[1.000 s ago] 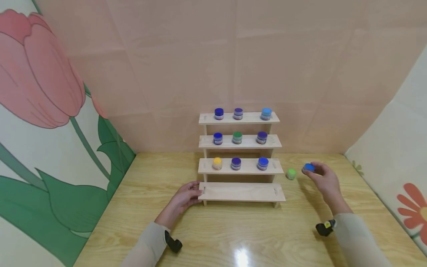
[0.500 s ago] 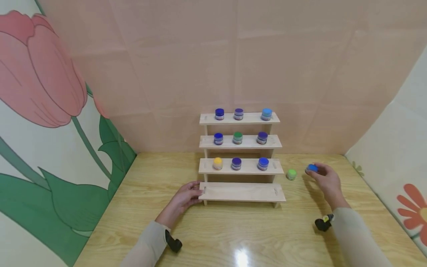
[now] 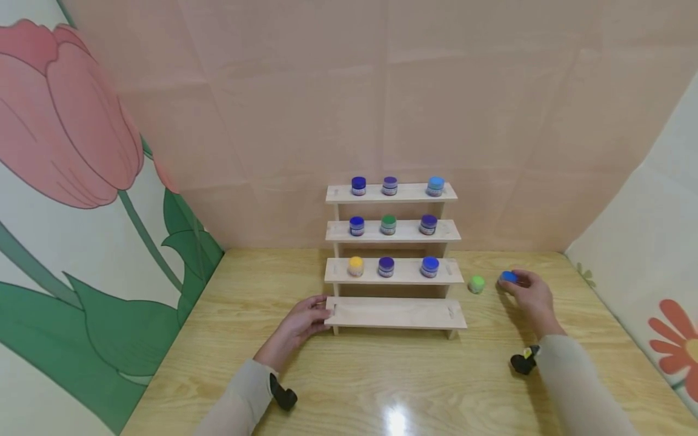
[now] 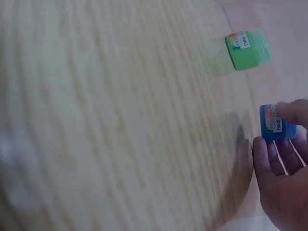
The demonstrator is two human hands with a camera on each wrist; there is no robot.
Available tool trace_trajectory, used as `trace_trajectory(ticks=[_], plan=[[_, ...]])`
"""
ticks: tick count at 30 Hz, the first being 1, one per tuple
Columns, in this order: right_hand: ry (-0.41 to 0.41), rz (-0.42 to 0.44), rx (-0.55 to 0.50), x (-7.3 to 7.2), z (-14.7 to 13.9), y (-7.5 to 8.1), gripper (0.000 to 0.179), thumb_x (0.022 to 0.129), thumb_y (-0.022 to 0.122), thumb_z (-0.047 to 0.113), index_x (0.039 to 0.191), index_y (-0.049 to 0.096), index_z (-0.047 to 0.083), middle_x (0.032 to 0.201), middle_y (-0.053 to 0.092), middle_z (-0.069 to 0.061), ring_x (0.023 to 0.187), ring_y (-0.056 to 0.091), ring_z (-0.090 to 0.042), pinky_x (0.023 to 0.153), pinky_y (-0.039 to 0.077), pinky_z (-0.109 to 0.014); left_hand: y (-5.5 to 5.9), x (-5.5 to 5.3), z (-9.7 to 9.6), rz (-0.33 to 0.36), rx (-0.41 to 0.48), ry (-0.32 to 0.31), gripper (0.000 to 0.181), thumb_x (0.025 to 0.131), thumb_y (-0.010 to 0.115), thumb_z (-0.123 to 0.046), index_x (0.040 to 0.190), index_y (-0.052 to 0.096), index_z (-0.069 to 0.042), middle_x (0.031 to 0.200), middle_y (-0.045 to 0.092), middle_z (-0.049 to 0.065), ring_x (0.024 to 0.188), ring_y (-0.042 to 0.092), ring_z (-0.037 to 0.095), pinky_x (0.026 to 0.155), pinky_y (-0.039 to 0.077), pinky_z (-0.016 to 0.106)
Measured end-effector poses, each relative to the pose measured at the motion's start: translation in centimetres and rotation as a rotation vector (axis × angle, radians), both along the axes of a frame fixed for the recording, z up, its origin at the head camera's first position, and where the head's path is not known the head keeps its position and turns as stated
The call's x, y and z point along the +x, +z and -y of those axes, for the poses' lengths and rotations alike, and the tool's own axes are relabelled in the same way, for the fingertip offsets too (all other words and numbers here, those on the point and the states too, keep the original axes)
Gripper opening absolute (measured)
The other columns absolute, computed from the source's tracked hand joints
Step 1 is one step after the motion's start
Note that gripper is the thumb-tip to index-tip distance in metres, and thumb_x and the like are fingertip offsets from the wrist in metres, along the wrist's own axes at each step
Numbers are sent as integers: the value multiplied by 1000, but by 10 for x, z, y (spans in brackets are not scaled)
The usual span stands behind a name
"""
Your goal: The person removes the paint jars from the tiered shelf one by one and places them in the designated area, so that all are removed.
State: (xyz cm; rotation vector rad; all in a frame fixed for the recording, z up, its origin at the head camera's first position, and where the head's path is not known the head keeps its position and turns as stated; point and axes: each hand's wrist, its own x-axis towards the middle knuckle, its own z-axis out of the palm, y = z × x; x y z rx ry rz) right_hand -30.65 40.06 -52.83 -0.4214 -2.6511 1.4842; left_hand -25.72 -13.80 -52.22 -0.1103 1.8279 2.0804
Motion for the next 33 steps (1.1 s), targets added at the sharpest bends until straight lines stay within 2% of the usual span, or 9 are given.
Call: trace_trajectory(ticks=[4, 10, 12, 14, 17, 20, 28, 33], plan=[[11, -15, 26, 0, 1, 0, 75, 99, 63, 42, 152, 35, -4, 148, 42, -32, 133, 44, -45, 98, 45, -47, 0, -1, 0, 3, 3, -3, 59, 96, 65, -2, 149, 42, 4, 129, 60, 20, 91, 66, 18, 69, 57, 26], [42, -15, 36, 2, 3, 1, 74, 100, 63, 39, 151, 35, -7, 146, 42, -35, 131, 43, -48, 99, 45, -50, -1, -2, 0, 7, 14, -5, 59, 95, 65, 0, 149, 42, 4, 128, 61, 20, 91, 67, 18, 70, 57, 27], [50, -15, 36, 2, 2, 0, 74, 100, 62, 40, 151, 35, -7, 146, 42, -36, 131, 44, -48, 95, 46, -44, -1, -2, 0, 6, 15, -5, 58, 95, 65, 0, 149, 42, 4, 128, 61, 20, 91, 67, 18, 70, 57, 27], [50, -22, 33, 2, 3, 1, 73, 100, 61, 40, 150, 37, -7, 146, 43, -35, 129, 45, -46, 88, 47, -32, 0, -1, 0, 4, 15, -5, 58, 95, 65, 0, 149, 42, 4, 127, 61, 19, 91, 67, 18, 70, 57, 27], [37, -50, 29, 2, 2, 2, 70, 101, 60, 39, 149, 39, -6, 144, 45, -33, 123, 49, -40, 77, 45, -17, 1, 0, -1, 6, 17, -3, 58, 95, 64, 0, 149, 43, 3, 127, 61, 19, 91, 67, 18, 70, 57, 27], [20, -88, 34, 2, 3, 6, 65, 102, 59, 37, 147, 41, -6, 143, 47, -31, 115, 52, -31, 70, 46, -10, 1, 0, -1, 5, 20, -6, 58, 95, 64, 1, 149, 42, 4, 127, 61, 20, 91, 67, 18, 70, 57, 27], [10, -172, 88, 5, 20, 32, 62, 100, 59, 44, 143, 50, 0, 137, 54, -22, 102, 49, -7, 74, 43, -15, 0, -1, 1, 13, 10, -7, 59, 96, 65, -1, 150, 42, 3, 129, 60, 20, 92, 66, 18, 70, 56, 27], [25, -252, 62, 13, 42, 52, 57, 99, 63, 41, 139, 53, 1, 134, 56, -22, 98, 46, 7, 72, 43, -9, 3, 1, 2, -10, 31, -25, 62, 95, 67, -2, 150, 40, 5, 128, 61, 20, 93, 67, 18, 71, 57, 27]])
